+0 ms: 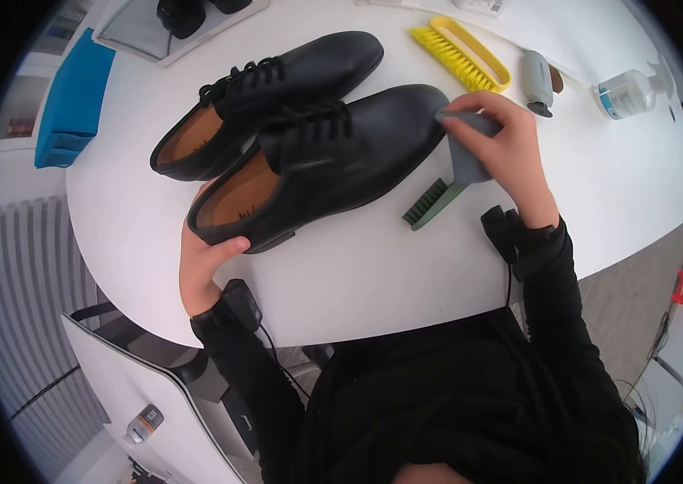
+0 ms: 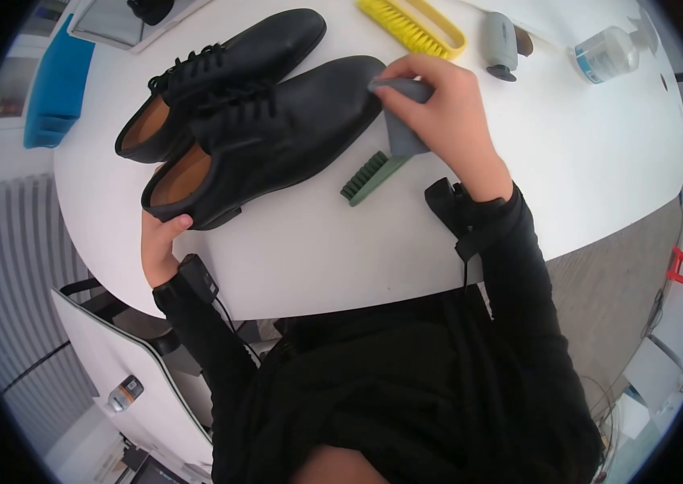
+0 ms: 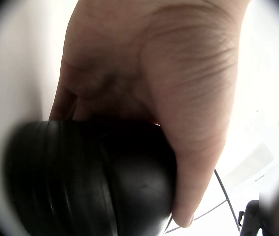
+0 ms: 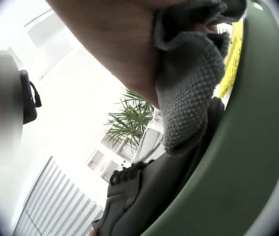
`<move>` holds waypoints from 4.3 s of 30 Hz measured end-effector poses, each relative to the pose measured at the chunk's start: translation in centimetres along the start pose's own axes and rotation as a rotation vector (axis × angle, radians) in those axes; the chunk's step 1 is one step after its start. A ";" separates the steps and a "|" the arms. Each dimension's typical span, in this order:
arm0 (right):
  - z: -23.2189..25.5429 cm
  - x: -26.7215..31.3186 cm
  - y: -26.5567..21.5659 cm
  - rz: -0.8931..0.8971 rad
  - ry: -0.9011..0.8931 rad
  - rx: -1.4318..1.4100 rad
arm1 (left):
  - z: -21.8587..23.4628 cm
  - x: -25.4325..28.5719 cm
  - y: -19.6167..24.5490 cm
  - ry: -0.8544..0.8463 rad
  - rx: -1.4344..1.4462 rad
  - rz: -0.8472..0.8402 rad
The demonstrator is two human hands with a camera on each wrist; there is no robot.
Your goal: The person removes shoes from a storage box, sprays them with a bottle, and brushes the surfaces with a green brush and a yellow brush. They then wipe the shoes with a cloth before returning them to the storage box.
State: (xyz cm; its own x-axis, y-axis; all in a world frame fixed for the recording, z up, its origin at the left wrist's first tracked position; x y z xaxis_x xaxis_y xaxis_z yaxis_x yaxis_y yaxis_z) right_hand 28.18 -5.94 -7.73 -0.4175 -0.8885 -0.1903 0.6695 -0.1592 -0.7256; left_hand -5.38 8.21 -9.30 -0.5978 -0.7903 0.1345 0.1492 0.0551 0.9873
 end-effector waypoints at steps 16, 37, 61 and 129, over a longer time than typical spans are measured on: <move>-0.6 -0.2 -1.1 0.049 0.019 -0.076 | -0.1 -0.4 0.0 -0.055 0.005 -0.003; -0.6 -0.2 -2.2 0.118 0.010 -0.043 | -0.9 -0.8 0.7 -0.027 0.065 -0.058; -1.9 0.7 -3.4 0.166 -0.004 -0.078 | 0.5 -0.2 -0.9 0.094 0.035 0.014; -7.7 1.2 -11.4 0.556 -0.071 0.011 | -0.2 0.1 0.4 0.003 0.045 0.003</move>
State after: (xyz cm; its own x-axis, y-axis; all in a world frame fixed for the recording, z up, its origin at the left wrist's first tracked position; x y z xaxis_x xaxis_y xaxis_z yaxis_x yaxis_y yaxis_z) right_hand 15.36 -1.93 -4.79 0.0424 -0.8668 -0.4969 0.7832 0.3376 -0.5221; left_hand -5.23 8.00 -8.95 -0.5953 -0.7917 0.1372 0.1151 0.0850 0.9897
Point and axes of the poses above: each hand's wrist, its own x-axis away from the middle knuckle, its own z-axis out of the back of the hand, y = z × x, the point moved 6 cm from there along -x, towards the middle knuckle, and after that the axes turned 5 degrees about x, right-handed, at the moved point
